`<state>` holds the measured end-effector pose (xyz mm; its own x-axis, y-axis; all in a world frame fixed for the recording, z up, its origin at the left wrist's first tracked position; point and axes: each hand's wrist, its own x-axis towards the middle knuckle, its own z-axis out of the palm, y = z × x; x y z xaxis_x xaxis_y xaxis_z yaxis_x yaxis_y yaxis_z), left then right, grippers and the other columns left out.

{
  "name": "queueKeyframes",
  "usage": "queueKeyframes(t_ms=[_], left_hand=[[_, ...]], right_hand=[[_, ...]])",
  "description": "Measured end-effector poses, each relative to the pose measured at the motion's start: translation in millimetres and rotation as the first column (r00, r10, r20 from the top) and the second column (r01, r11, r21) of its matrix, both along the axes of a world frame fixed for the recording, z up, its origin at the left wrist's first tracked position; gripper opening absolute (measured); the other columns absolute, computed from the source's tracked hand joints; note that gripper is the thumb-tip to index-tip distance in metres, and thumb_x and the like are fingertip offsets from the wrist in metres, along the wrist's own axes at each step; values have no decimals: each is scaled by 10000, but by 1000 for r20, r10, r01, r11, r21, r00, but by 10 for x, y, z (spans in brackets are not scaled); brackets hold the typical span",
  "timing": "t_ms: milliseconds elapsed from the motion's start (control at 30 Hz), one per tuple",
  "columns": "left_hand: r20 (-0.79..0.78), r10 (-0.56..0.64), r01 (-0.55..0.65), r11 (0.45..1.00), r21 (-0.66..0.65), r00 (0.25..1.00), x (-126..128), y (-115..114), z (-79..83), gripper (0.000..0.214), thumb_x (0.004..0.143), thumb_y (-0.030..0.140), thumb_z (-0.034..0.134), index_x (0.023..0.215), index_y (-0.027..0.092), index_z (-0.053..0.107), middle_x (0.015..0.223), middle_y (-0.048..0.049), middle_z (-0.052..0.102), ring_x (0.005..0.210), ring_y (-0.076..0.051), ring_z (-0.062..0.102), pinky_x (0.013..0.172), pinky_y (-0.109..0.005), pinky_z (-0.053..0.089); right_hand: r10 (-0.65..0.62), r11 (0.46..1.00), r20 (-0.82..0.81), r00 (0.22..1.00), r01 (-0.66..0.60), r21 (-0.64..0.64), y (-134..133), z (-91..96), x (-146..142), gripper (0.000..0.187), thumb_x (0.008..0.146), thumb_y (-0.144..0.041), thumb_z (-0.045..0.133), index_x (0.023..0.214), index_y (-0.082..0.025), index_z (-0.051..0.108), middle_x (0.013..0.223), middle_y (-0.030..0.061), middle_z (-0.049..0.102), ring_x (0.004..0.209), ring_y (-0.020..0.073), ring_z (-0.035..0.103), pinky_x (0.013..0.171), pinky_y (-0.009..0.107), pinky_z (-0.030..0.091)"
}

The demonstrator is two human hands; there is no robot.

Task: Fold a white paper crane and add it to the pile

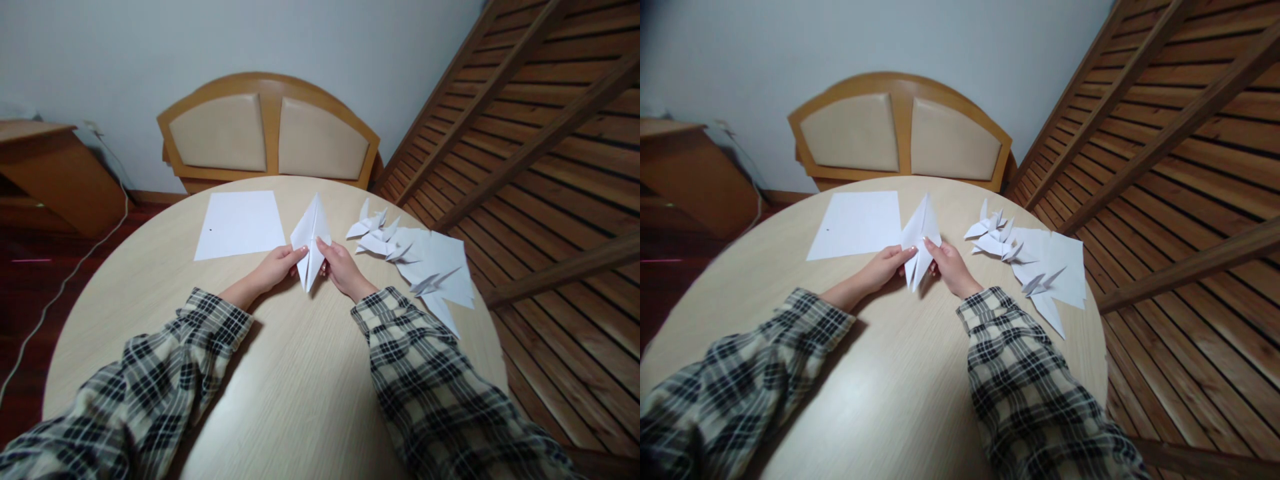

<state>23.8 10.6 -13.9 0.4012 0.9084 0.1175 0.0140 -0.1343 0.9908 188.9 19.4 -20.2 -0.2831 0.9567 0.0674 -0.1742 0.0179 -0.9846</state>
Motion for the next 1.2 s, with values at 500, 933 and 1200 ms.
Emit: queueKeyframes(t_ms=[500,933,1200], left_hand=[[-38,57,-57,998,-4,998,13,-34,63,405,865,486,519,591,188,512,502,14,455,485,-104,393,487,-265,293],[-172,-65,78,994,71,983,-25,-23,1,362,862,417,538,628,145,590,515,14,467,479,-87,354,485,-263,262],[-137,-13,21,998,61,991,-21,-17,21,387,864,448,542,616,154,582,525,7,484,494,-97,393,504,-273,287]], right_hand=[[-2,996,206,979,-16,87,-4,-69,-6,452,825,-605,560,643,-194,507,422,-57,456,356,74,411,345,213,281],[-23,992,208,978,-4,126,-18,-29,-15,488,831,-634,522,612,-199,482,412,-52,462,352,72,416,354,214,288],[36,989,227,973,-68,132,-60,29,-17,475,852,-630,487,642,-204,492,412,-63,465,357,74,422,373,217,310]])
